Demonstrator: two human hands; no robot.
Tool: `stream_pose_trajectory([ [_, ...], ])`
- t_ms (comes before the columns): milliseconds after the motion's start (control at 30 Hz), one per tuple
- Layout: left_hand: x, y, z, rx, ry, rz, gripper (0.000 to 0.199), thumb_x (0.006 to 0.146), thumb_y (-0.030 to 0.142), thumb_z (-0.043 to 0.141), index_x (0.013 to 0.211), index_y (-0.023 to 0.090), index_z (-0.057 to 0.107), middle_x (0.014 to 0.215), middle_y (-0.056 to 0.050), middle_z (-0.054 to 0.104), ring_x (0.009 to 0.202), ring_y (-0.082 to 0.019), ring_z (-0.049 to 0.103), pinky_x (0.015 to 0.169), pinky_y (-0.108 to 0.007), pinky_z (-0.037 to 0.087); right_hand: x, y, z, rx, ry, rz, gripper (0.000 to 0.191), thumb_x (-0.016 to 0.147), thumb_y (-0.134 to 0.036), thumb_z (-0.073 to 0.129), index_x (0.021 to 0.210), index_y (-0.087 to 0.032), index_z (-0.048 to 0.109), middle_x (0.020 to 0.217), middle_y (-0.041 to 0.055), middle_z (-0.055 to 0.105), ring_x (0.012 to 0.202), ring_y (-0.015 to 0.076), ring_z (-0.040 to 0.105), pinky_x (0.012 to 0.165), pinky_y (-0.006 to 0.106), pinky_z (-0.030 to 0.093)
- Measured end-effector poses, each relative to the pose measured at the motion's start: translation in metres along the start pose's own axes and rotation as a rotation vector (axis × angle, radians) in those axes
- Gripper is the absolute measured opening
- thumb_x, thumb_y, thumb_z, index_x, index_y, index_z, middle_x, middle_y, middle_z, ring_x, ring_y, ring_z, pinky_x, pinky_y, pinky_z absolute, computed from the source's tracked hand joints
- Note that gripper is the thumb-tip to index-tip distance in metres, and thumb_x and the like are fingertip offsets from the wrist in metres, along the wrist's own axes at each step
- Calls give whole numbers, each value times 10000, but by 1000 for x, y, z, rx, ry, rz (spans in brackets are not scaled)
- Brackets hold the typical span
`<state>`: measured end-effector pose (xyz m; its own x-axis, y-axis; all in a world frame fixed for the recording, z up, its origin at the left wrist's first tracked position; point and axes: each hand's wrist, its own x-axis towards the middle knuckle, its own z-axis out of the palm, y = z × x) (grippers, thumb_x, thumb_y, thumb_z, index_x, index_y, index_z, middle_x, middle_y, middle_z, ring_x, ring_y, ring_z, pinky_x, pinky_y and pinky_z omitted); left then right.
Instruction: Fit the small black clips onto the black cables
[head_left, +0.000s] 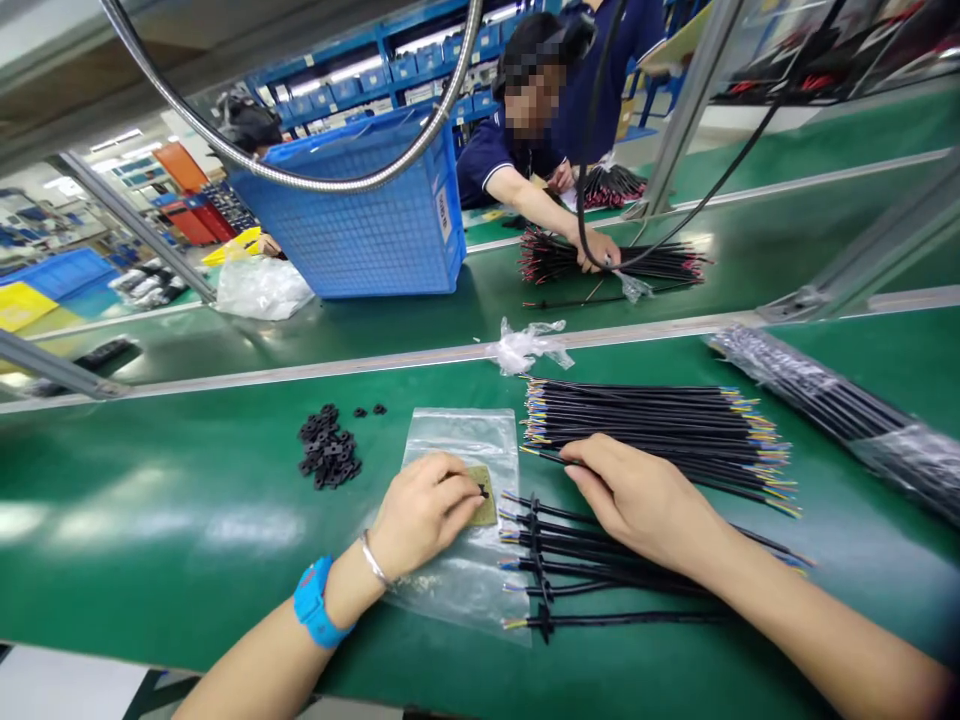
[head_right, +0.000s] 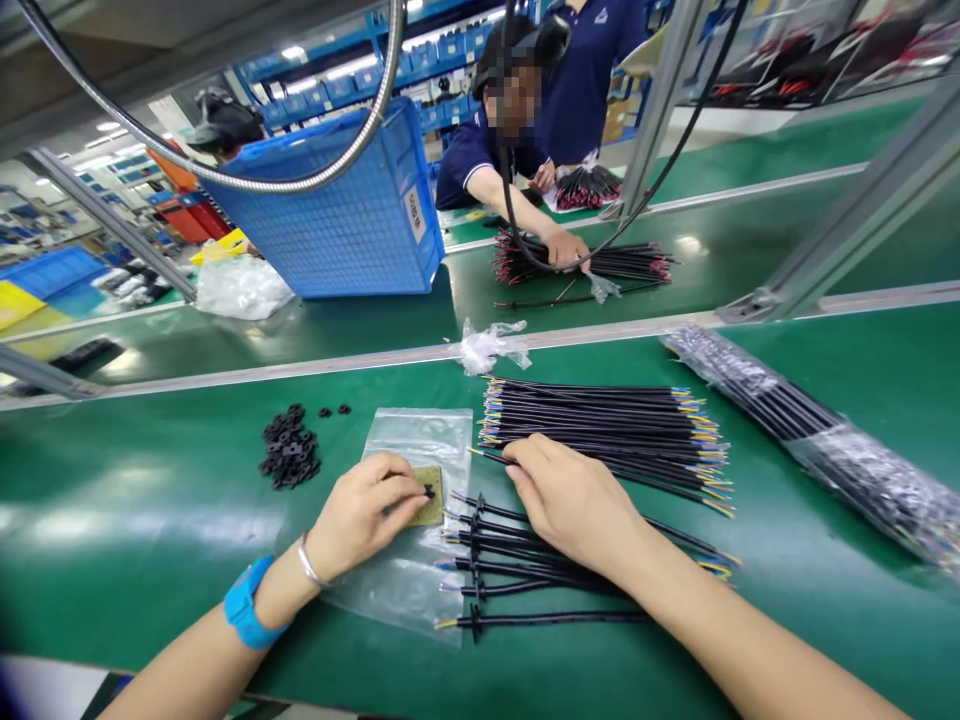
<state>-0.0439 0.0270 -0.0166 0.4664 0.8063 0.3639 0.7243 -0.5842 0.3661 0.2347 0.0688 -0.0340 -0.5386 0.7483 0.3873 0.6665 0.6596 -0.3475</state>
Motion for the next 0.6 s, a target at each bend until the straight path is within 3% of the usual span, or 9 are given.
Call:
stream_pose_trajectory([
  [167,4,10,6,120,-173,58,138,892,224,595,799,188,690,895,-62,674,821,-204,574,734,-338,486,0,-8,-2,11,20,-35,196,984,-224,407,1056,-171,581,940,66,647,824,160,629,767,291,511],
  [267,5,13,6,41,-170,-16,103,883,172,558,810,190,629,923,-65,679,867,-220,582,788,-366,480,1,-17,-6,47,46,-66,180,985,-226,423,1027,-181,593,871,46,637,769,145,611,720,267,495],
  [367,4,16,6,-254,-96,-247,88,895,140,492,857,206,537,1039,-76,695,962,-214,619,848,-366,481,1,-24,-8,85,71,-90,164,983,-227,438,1013,-190,595,837,34,629,735,139,599,687,257,481],
  [467,3,17,5,-618,-46,-492,103,943,213,453,842,219,468,1094,-79,705,934,-186,650,806,-334,501,-2,-25,-5,72,53,-88,164,982,-230,434,1006,-196,593,838,36,629,739,146,602,689,265,480],
  [600,4,17,1,-922,22,-620,191,929,325,526,794,201,472,1039,-91,707,802,-158,647,720,-302,516,-6,-20,-1,15,-26,-65,208,989,-251,403,989,-200,604,860,45,641,775,161,615,722,285,491],
])
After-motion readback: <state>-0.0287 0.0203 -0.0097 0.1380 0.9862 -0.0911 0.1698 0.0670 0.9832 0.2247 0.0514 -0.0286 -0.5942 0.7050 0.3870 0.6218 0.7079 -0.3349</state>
